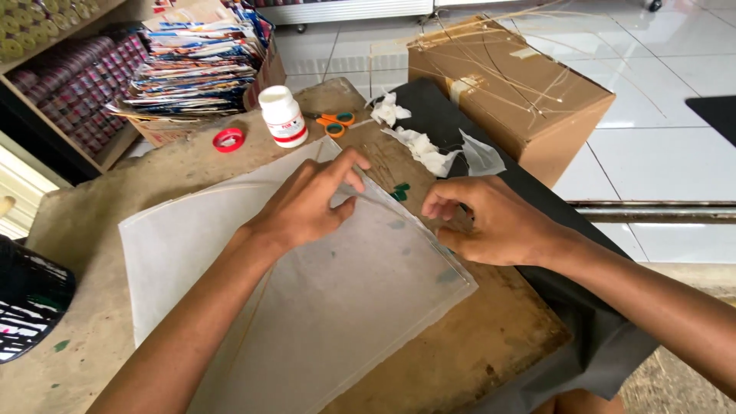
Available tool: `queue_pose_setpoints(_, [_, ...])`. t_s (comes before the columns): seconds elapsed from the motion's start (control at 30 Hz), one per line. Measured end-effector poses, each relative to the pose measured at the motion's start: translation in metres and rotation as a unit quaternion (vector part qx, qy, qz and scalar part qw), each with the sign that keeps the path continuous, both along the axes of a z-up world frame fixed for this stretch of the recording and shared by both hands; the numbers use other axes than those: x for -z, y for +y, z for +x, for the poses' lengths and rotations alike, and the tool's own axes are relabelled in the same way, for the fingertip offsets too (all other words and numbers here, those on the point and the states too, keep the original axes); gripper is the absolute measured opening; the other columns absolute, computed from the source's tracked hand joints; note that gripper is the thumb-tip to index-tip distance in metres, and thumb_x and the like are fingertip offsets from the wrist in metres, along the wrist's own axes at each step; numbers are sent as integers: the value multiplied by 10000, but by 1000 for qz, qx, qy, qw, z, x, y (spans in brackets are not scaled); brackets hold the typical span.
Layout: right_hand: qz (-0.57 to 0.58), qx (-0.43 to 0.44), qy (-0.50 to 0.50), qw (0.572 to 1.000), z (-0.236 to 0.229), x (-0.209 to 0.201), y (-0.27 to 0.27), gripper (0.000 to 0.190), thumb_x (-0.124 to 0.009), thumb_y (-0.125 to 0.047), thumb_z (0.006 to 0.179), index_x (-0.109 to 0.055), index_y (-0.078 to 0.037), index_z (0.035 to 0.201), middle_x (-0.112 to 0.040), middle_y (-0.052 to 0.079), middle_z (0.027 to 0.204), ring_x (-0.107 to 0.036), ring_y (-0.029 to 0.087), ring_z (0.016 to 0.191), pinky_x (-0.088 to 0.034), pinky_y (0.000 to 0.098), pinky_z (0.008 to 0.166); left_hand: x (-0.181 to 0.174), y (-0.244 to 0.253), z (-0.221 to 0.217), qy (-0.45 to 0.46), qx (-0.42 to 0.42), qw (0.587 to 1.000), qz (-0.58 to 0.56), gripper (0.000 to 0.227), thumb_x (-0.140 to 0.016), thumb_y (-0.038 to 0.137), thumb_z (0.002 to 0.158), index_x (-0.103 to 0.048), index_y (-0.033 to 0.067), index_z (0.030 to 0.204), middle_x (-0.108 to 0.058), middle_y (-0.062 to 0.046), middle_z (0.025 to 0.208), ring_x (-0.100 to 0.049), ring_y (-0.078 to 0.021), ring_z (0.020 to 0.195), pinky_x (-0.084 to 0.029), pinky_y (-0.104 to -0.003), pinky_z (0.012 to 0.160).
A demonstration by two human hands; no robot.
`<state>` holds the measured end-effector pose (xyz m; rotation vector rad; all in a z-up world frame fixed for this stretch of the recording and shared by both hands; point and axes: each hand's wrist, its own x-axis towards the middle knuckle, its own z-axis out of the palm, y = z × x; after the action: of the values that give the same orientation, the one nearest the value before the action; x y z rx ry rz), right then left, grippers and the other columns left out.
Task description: Assembling a kite by cutting paper, applying glue, and folding the paper over a bamboo frame.
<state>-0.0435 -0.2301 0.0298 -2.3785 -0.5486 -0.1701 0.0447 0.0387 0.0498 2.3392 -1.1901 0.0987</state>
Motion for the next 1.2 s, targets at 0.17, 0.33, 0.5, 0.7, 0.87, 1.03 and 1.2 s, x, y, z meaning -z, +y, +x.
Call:
queue_pose_setpoints(0.17, [-29, 2, 17, 999, 31, -4, 25, 283, -727, -114, 741, -730, -99, 1023, -741, 110, 914, -717, 283, 854, -549, 437, 731, 9, 15, 11, -13, -2, 1000, 2, 384, -681, 9, 848, -547, 103, 1195, -777, -89, 961, -727, -335, 1026, -554, -456, 916])
queue_pose_setpoints(0.33, [-79, 39, 50, 995, 57, -9, 52, 263, -766, -247, 756, -748, -170, 1007, -761, 50, 945, -737, 264, 895, -570, 410, 755, 15, 18, 22, -38, 10, 999, -5, 323, -689, 12, 860, -559, 87, 1145, -775, -97, 936, -733, -322, 1002, -572, -449, 875])
queue_pose_setpoints(0.5, [-96, 43, 39, 994, 72, -5, 74, 231, -793, -307, 721, -774, -205, 927, -764, 18, 894, -733, 259, 867, -581, 417, 749, 20, 28, 34, -2, -8, 1000, -21, 305, -700, 42, 856, -562, 95, 1123, -759, -97, 907, -727, -307, 972, -582, -435, 839])
queue_pose_setpoints(0.7, [-121, 50, -10, 991, 66, 3, 83, 113, -730, -243, 739, -762, -184, 830, -764, 30, 802, -739, 235, 736, -588, 358, 662, 35, 39, 78, 36, -140, 987, -75, 347, -638, 80, 885, -546, 129, 1216, -732, -144, 1118, -680, -335, 1135, -543, -492, 964])
queue_pose_setpoints(0.87, [-100, 51, -1, 994, 64, -2, 83, 97, -711, -219, 773, -769, -172, 834, -775, 48, 805, -743, 242, 740, -575, 340, 640, 46, 32, 106, 67, -176, 981, -51, 373, -581, 101, 915, -525, 137, 1282, -672, -161, 1288, -613, -354, 1265, -493, -506, 1056])
queue_pose_setpoints(1.03, [-50, 42, 32, 997, 56, -9, 86, 169, -665, -168, 790, -785, -141, 908, -775, 113, 850, -753, 283, 793, -590, 360, 672, 30, 12, 98, 83, -194, 977, -26, 366, -513, 74, 945, -510, 115, 1308, -671, -187, 1291, -612, -392, 1258, -486, -543, 1055])
queue_pose_setpoints(1.2, [-38, 28, 26, 999, 53, -11, 84, 195, -677, -124, 792, -793, -99, 948, -767, 151, 876, -755, 333, 834, -602, 390, 672, 35, 8, 111, 60, -213, 975, -28, 337, -509, 59, 946, -506, 124, 1277, -688, -180, 1189, -644, -396, 1187, -509, -543, 1008])
